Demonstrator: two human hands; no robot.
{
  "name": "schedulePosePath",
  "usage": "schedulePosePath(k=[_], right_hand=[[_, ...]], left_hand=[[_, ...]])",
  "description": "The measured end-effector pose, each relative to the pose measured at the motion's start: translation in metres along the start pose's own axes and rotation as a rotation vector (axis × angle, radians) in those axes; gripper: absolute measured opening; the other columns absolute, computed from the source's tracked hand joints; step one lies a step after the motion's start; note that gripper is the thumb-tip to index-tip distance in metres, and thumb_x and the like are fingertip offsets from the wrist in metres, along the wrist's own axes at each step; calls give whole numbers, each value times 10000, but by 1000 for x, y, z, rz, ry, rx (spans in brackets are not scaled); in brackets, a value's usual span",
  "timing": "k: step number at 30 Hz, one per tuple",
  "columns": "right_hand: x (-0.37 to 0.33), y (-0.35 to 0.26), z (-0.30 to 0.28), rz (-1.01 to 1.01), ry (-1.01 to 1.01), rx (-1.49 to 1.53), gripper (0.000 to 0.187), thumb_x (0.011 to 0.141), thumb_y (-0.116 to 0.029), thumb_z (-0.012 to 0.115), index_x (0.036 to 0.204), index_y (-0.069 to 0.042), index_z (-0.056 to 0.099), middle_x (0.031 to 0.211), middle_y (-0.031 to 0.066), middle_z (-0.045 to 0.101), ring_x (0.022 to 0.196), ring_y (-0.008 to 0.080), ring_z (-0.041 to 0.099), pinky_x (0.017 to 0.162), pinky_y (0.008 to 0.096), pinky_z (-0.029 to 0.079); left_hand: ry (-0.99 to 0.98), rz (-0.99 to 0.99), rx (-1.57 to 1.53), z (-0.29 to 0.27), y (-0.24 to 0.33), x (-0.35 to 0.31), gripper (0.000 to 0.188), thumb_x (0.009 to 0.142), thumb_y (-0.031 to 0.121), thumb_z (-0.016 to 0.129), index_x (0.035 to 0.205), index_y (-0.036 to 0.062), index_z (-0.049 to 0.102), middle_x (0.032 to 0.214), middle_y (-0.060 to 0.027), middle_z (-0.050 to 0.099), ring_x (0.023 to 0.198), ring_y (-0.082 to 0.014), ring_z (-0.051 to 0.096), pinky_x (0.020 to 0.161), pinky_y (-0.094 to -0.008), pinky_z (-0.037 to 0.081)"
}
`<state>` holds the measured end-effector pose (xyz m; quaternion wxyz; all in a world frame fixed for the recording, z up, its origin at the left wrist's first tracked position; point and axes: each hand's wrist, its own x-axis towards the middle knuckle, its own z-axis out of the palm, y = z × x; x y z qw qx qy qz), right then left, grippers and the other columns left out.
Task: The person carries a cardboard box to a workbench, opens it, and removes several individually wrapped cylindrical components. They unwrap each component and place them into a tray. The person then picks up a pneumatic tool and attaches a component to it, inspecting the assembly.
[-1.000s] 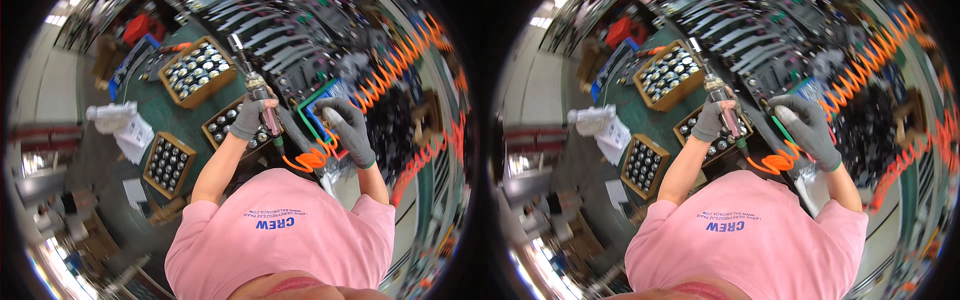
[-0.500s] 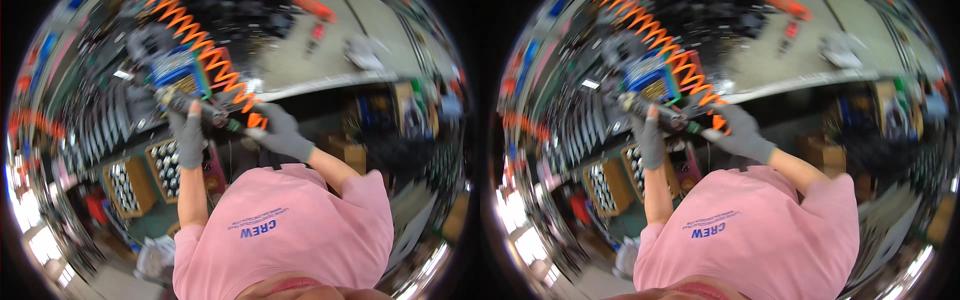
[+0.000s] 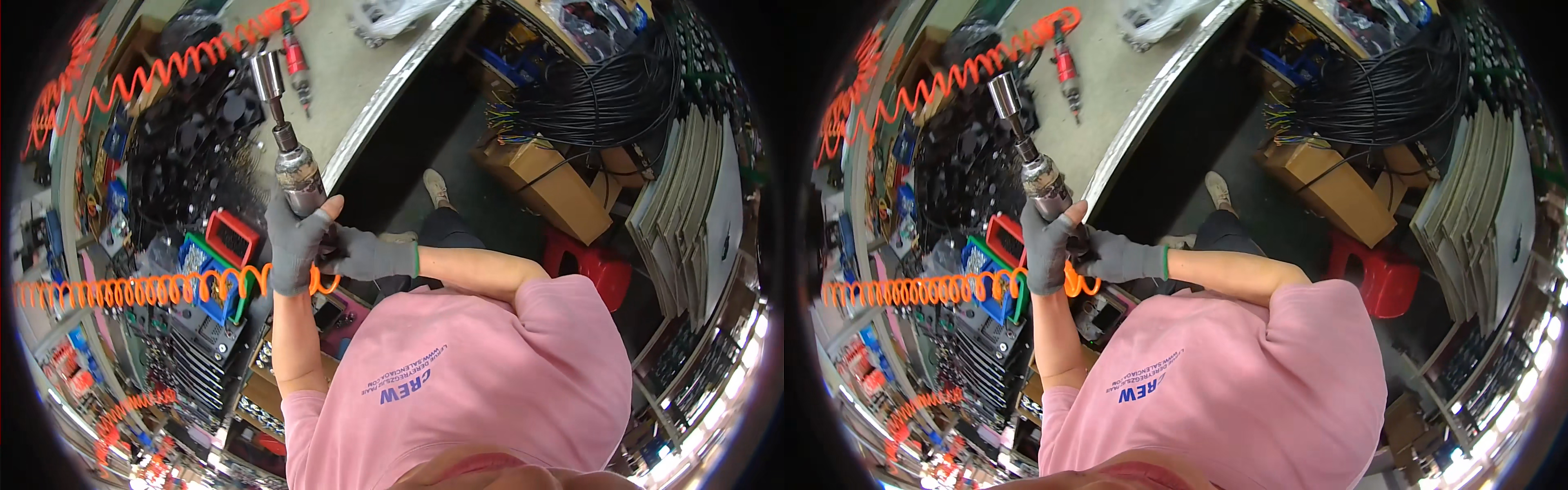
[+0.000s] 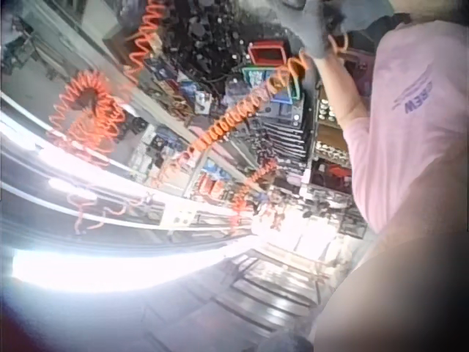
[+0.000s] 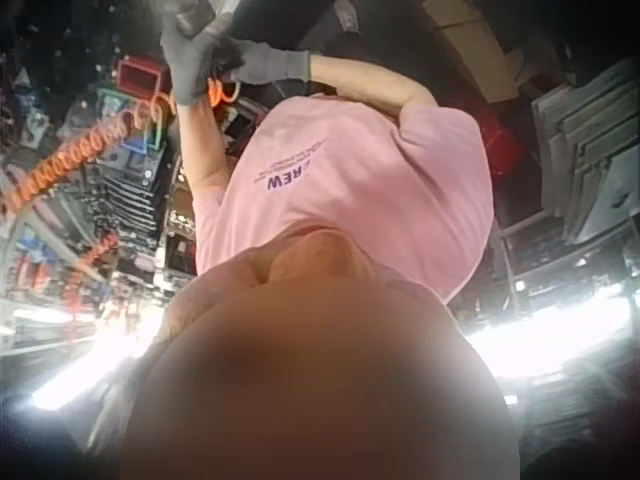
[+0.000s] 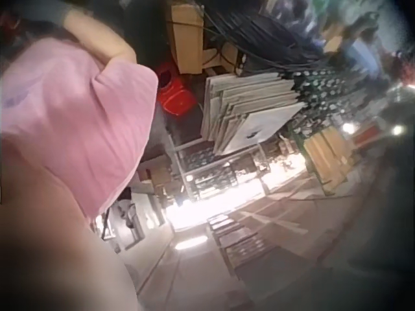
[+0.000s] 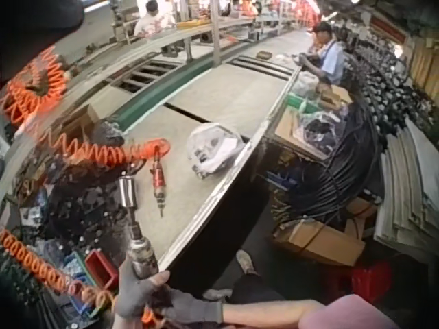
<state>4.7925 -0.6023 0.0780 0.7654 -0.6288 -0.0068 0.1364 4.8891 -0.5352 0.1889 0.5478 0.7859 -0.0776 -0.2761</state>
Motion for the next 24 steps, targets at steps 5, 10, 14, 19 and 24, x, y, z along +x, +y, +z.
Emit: schedulePosePath(k=[5, 10, 14, 19, 24], right_hand=[[-15, -1, -110, 117, -46, -407, 459, 863, -333, 595, 1215, -40, 572, 1161, 165, 626, 1095, 318, 604, 943, 399, 474], [-46, 30, -249, 266, 203, -558, 402, 852, -348, 581, 1149, -86, 647, 1157, 138, 642, 1110, 321, 594, 978, 413, 457], [-72, 103, -374, 398, 618, -561, 325, 842, -235, 640, 1114, -56, 653, 1068, 127, 669, 1020, 268, 638, 887, 348, 493], [-86, 168, -513, 439, 979, -784, 445, 844, -309, 632, 1195, -36, 615, 1147, 161, 667, 1071, 292, 637, 930, 365, 480], [-66, 175, -591, 501, 1322, -829, 511, 830, -367, 611, 1213, -28, 605, 1198, 185, 643, 1146, 331, 597, 1006, 412, 435]], left_hand=[[-106, -60, 86, 55, -42, 76, 357, 767, 153, 729, 1063, 11, 588, 781, 1, 579, 644, -80, 515, 586, -233, 407], [4, 23, 553, 72, -103, 139, 445, 710, 372, 770, 900, 9, 594, 798, -140, 594, 731, -262, 573, 668, -402, 469], [35, 182, 935, 72, -114, 189, 458, 678, 378, 755, 904, 14, 595, 902, -169, 585, 908, -353, 556, 774, -465, 466], [112, 200, 973, 69, -147, 221, 478, 668, 377, 753, 932, 14, 588, 988, -177, 570, 989, -384, 525, 826, -477, 450], [201, 164, 951, 80, -162, 235, 514, 707, 392, 777, 1010, 16, 598, 1049, -193, 568, 1014, -376, 501, 883, -484, 411]])
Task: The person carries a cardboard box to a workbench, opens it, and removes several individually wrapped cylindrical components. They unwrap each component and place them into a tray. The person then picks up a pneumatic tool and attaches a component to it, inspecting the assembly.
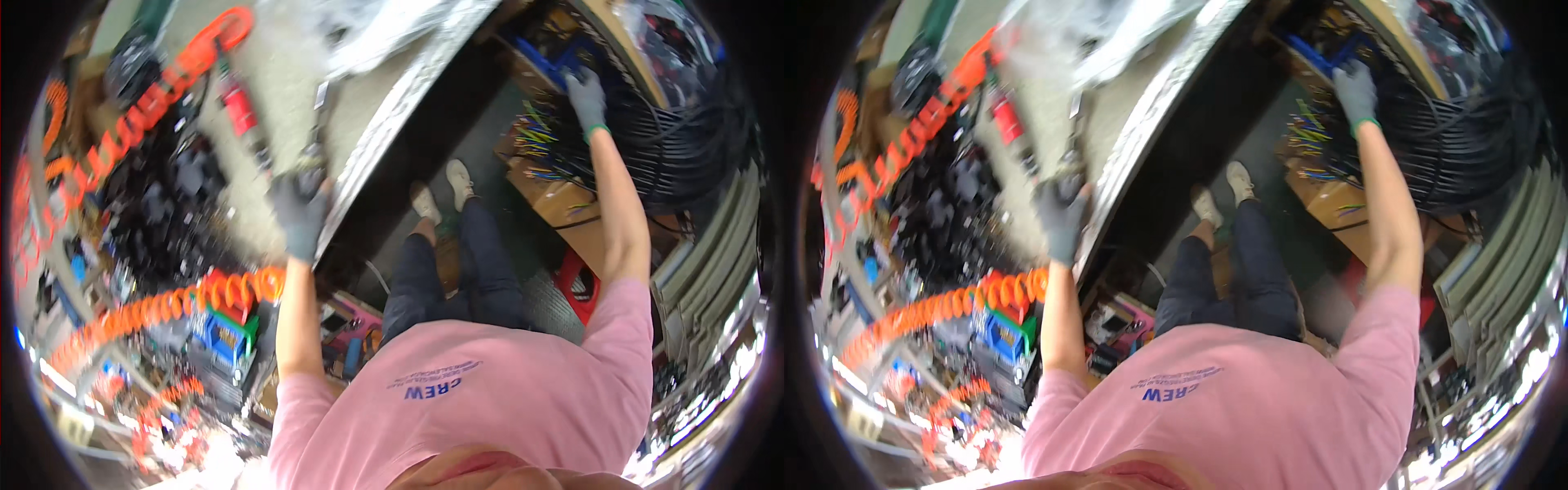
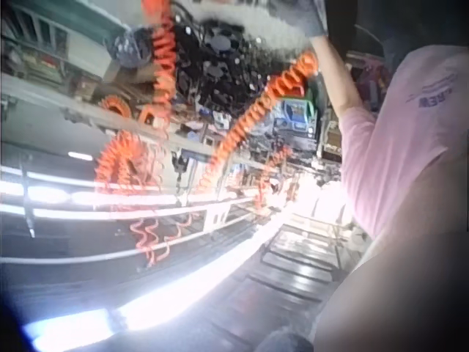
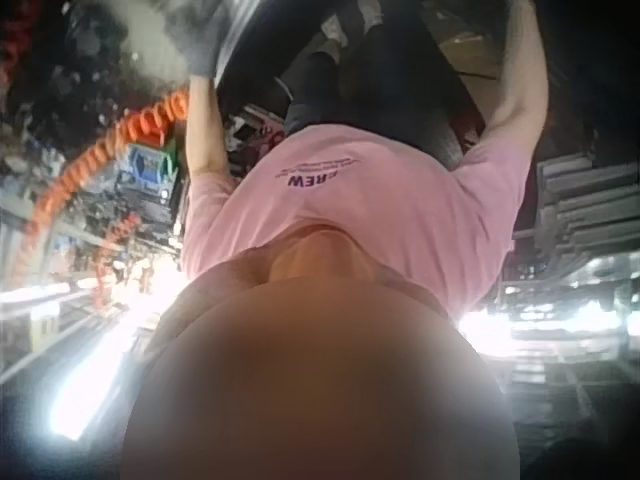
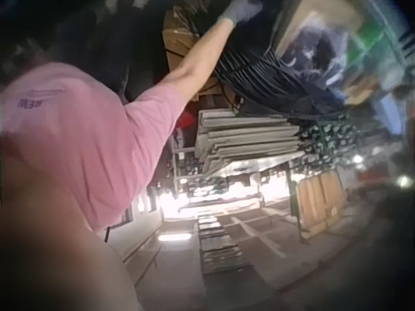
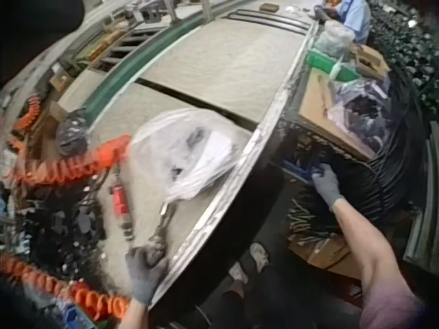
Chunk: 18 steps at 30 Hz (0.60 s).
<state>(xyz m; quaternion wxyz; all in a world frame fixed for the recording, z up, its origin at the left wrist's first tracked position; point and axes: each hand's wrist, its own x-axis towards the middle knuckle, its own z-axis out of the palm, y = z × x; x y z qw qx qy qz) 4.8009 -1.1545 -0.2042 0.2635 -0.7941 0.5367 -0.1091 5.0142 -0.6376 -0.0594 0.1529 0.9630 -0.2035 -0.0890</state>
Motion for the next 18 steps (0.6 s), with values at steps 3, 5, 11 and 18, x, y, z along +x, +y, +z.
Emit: schedulePosePath(k=[3, 5, 11, 18], right_hand=[[69, 0, 15, 213, -57, -371, 572, 795, -386, 637, 1216, -2, 596, 1223, 217, 623, 1194, 339, 567, 1012, 392, 430], [105, 7, 21, 222, -10, -362, 544, 806, -355, 602, 1206, 14, 594, 1229, 239, 610, 1186, 353, 566, 1001, 405, 439], [205, 56, 78, 230, 63, -317, 519, 825, -337, 577, 1201, 21, 592, 1220, 243, 609, 1161, 352, 573, 978, 410, 450], [273, 99, 132, 287, 82, -303, 504, 843, -334, 567, 1200, 21, 590, 1204, 234, 617, 1132, 342, 584, 954, 406, 460]], left_hand=[[88, -138, 165, 3, 9, -15, 622, 747, 440, 775, 1174, 30, 583, 1173, -223, 555, 1142, -406, 502, 922, -488, 435], [118, -196, 296, 1, 20, -16, 635, 790, 478, 733, 1220, 40, 573, 1192, -231, 550, 1087, -430, 545, 897, -502, 460], [449, 76, 442, 30, 20, -17, 637, 893, 401, 662, 1301, -59, 496, 1235, -257, 556, 1130, -406, 544, 958, -466, 440], [544, 9, 341, 52, 25, -23, 676, 939, 428, 505, 1324, -116, 392, 1267, -299, 499, 1124, -428, 527, 974, -503, 416]])
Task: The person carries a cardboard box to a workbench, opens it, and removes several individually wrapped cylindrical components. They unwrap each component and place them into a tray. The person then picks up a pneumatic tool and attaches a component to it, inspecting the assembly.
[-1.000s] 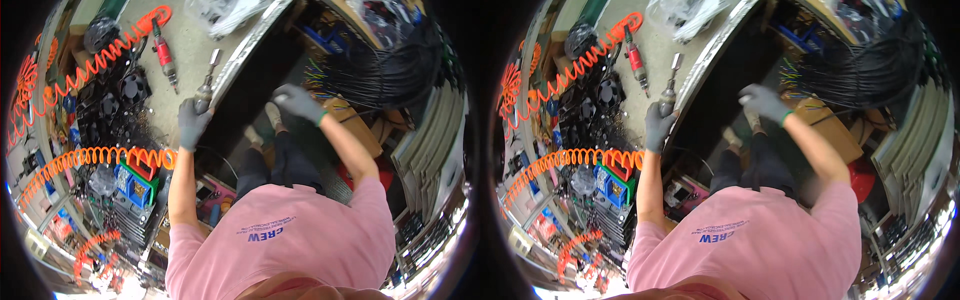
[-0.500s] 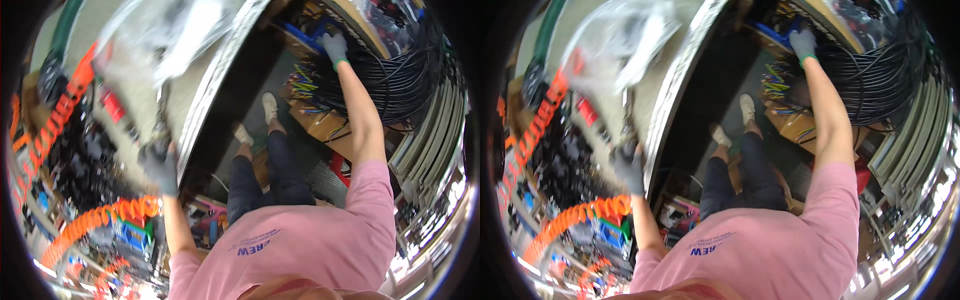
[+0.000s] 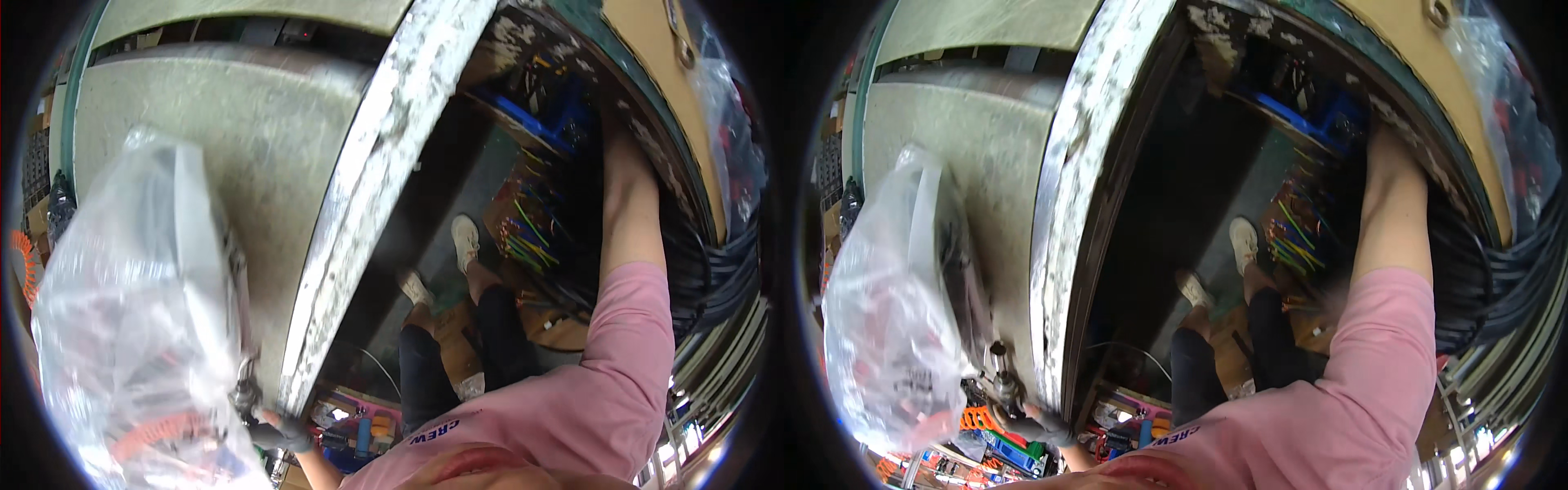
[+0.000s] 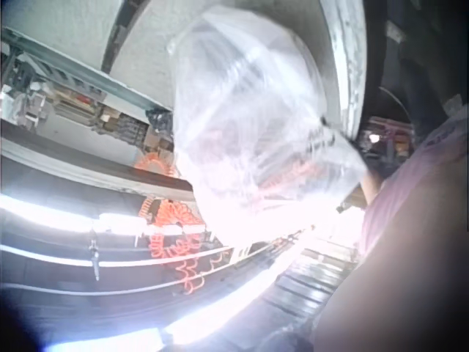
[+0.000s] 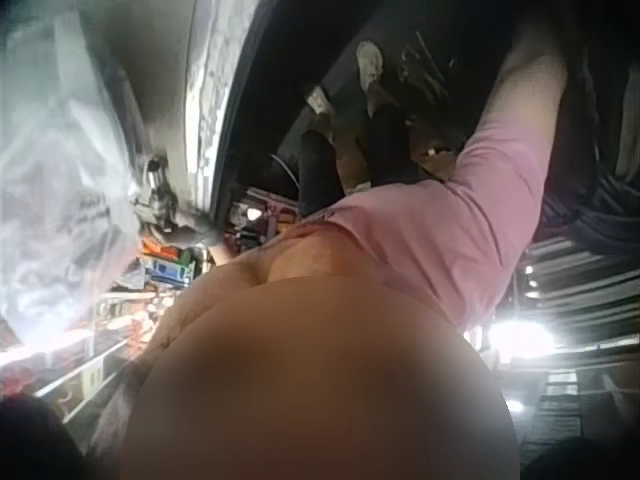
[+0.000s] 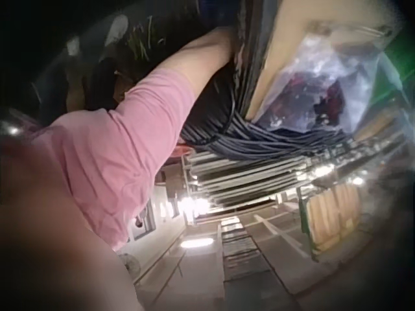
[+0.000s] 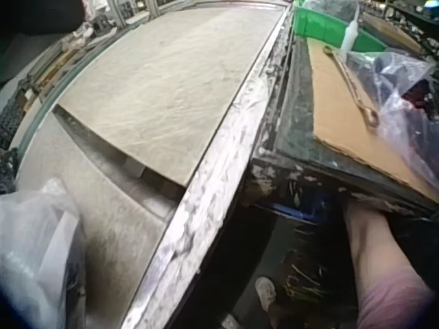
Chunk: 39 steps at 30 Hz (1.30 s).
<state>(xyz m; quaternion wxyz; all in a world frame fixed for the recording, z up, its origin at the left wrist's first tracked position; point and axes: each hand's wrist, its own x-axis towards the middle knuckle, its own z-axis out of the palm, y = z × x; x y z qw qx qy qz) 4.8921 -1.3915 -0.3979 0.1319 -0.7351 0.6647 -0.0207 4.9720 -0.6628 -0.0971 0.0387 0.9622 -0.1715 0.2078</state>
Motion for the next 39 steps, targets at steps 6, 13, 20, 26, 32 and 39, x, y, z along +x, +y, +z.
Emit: schedulePosePath(k=[6, 13, 20, 26, 32, 39], right_hand=[[34, -15, 28, -14, -21, 32, 491, 858, -332, 559, 1199, 21, 589, 1190, 226, 625, 1106, 333, 594, 934, 403, 469], [44, -11, 30, 39, -12, 61, 476, 876, -329, 550, 1198, 21, 587, 1173, 217, 633, 1077, 323, 605, 909, 400, 479], [50, -21, 42, 59, -28, 85, 462, 894, -326, 540, 1197, 20, 585, 1157, 207, 642, 1047, 313, 616, 885, 397, 490], [40, -17, 44, 112, -18, 150, 450, 909, -323, 532, 1196, 20, 584, 1143, 199, 649, 1022, 305, 626, 865, 394, 498], [-46, -1, 27, 205, -35, 352, 439, 924, -321, 523, 1195, 20, 582, 1129, 191, 656, 997, 296, 635, 844, 391, 507], [-281, 14, -60, 102, -258, 1026, 435, 971, -396, 515, 1218, -43, 579, 1118, 90, 658, 961, 206, 632, 817, 391, 511]], left_hand=[[20, -179, 87, -6, 39, -1, 694, 967, 472, 380, 1304, -135, 374, 1241, -320, 447, 1123, -438, 452, 976, -516, 351], [-64, -214, -61, -3, 15, -3, 618, 980, 426, 414, 1335, -80, 407, 1321, -258, 459, 1199, -387, 474, 1025, -486, 363], [15, -173, 13, 6, 29, -6, 588, 972, 401, 427, 1317, -76, 426, 1298, -258, 477, 1181, -391, 484, 1009, -486, 376], [51, -120, -1, 9, 28, -3, 563, 965, 378, 439, 1302, -73, 441, 1278, -257, 491, 1166, -393, 492, 996, -487, 387], [114, 44, 19, -2, -1, -4, 538, 958, 356, 451, 1286, -69, 457, 1258, -257, 506, 1150, -396, 501, 982, -487, 399], [111, -45, -150, -3, -30, -24, 486, 896, 312, 570, 1208, -54, 503, 1248, -280, 479, 1150, -432, 459, 990, -532, 364]])
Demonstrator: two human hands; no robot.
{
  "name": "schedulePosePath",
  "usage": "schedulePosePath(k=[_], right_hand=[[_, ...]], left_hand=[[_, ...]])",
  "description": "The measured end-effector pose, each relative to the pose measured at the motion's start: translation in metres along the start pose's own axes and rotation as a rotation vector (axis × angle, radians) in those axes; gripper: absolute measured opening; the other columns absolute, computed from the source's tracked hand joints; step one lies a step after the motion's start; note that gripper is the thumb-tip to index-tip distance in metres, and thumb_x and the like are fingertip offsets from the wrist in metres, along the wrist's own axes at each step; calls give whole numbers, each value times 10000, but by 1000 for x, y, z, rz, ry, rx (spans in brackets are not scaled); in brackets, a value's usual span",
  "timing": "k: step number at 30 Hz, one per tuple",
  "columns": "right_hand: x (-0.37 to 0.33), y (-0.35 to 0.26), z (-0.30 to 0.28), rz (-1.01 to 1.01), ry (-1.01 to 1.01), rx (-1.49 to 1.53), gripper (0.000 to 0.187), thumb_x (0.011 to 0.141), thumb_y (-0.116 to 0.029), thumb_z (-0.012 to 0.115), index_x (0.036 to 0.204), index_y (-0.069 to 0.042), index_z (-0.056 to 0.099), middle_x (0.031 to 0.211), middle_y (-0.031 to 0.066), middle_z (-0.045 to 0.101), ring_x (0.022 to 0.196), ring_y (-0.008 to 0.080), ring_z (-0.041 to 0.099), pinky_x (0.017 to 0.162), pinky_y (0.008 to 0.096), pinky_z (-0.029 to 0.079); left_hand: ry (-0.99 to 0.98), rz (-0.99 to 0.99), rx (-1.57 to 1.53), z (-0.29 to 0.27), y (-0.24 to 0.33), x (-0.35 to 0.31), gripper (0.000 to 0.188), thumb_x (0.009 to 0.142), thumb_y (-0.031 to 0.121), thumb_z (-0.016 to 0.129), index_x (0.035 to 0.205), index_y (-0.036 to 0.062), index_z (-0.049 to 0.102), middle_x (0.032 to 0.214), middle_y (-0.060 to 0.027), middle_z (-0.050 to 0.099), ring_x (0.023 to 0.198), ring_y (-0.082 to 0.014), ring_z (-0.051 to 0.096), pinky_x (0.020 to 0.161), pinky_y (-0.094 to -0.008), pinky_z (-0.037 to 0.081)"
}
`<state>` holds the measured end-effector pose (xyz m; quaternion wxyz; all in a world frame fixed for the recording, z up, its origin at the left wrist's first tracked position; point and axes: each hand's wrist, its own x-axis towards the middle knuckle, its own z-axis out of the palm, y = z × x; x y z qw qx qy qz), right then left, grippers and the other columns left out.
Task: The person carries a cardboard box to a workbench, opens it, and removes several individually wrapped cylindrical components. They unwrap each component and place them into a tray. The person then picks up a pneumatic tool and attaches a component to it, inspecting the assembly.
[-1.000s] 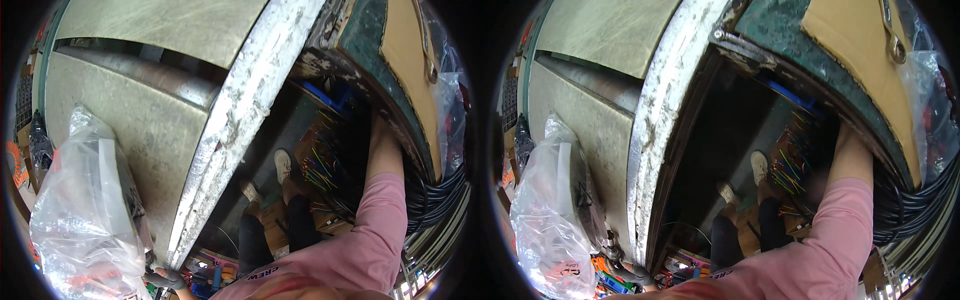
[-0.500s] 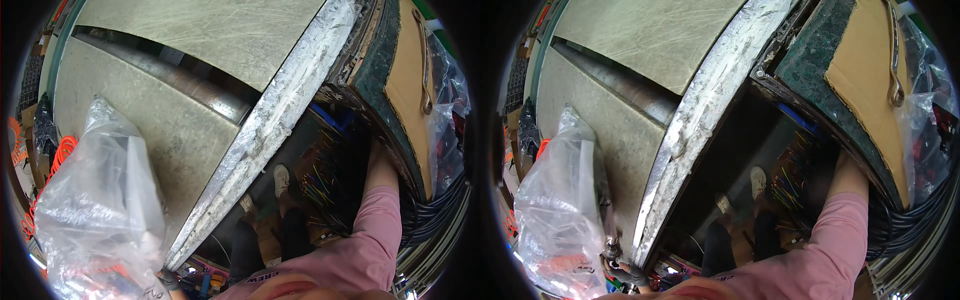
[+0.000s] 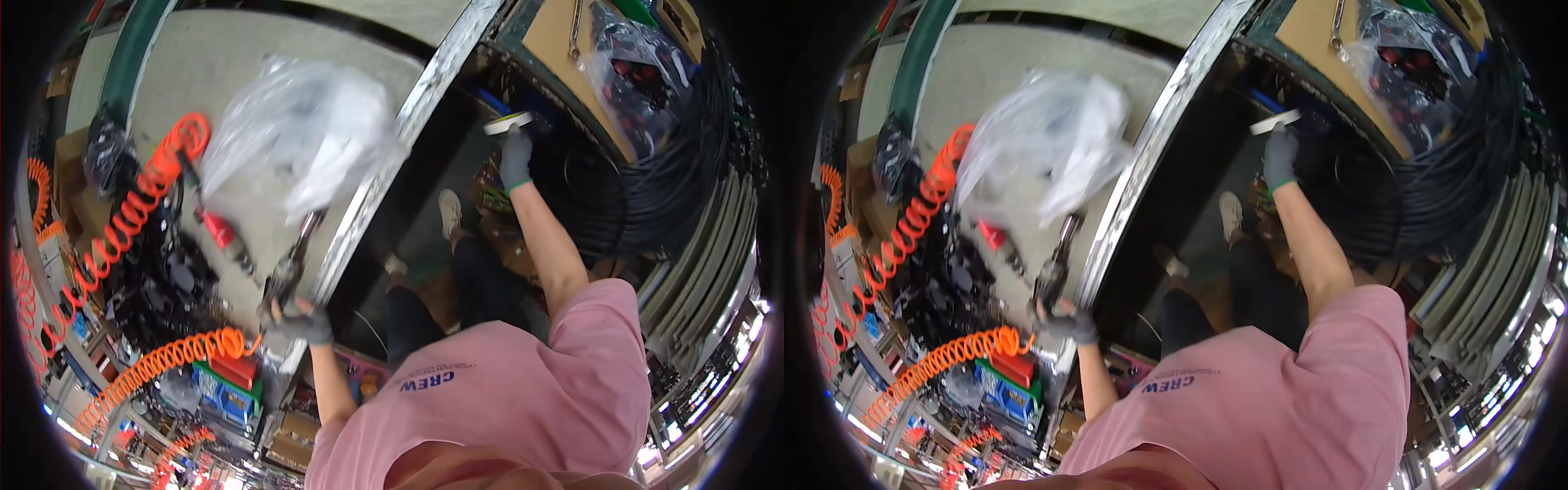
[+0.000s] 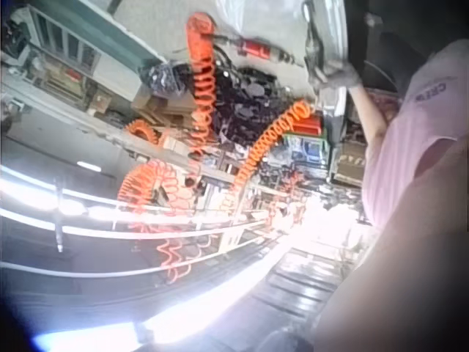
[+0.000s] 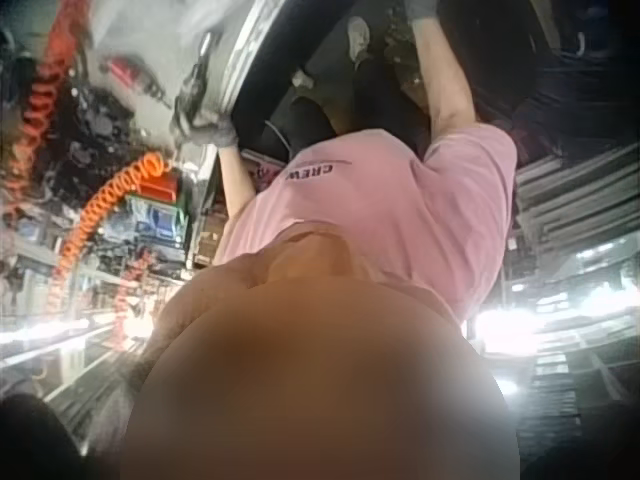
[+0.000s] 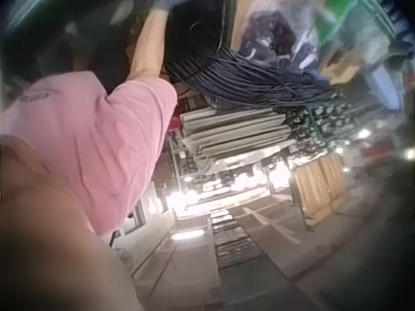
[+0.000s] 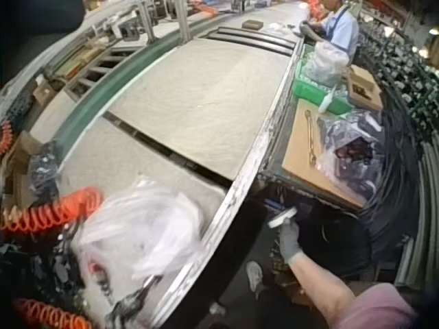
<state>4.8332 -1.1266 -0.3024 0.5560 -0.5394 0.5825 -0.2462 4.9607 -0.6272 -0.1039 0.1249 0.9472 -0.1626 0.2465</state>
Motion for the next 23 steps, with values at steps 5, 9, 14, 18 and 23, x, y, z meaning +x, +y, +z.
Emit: schedulePosePath(k=[5, 9, 14, 18, 23], right_hand=[[-211, -125, -19, 302, -644, 546, 477, 950, -318, 577, 1322, -29, 504, 1264, 93, 575, 1130, 200, 571, 949, 360, 465], [-300, -179, -14, 233, -765, 504, 387, 954, -249, 567, 1235, 16, 584, 1143, 92, 631, 1040, 191, 611, 902, 334, 486], [-355, -214, -12, -435, -903, -56, 288, 931, -124, 546, 1184, -30, 644, 996, 40, 643, 916, 93, 569, 810, 273, 460], [-391, -227, -5, -337, -929, 33, 309, 945, -140, 544, 1209, 1, 620, 1079, 48, 647, 979, 116, 580, 872, 274, 452], [-408, -220, 3, 140, -1001, 497, 418, 967, -240, 560, 1326, -25, 544, 1196, 84, 629, 1086, 174, 582, 1007, 324, 419]], left_hand=[[-112, 102, -364, -61, 72, 19, 389, 872, 220, 634, 1147, -41, 548, 1120, -237, 571, 1067, -407, 547, 940, -464, 430], [-346, 128, -758, -88, 121, 57, 297, 852, 175, 658, 1103, 26, 602, 1062, -157, 600, 861, -300, 586, 738, -372, 487], [-643, -283, -1248, -116, 111, 66, 297, 904, 152, 600, 1155, -4, 576, 963, -71, 567, 763, -127, 511, 681, -262, 437], [-721, -499, -1347, -133, 88, 73, 310, 938, 176, 569, 1194, 1, 570, 879, -7, 538, 762, -97, 490, 694, -241, 407], [-479, 85, -1135, -147, 61, 75, 327, 880, 173, 638, 1175, 43, 580, 1037, -58, 583, 733, -157, 536, 666, -263, 446]])
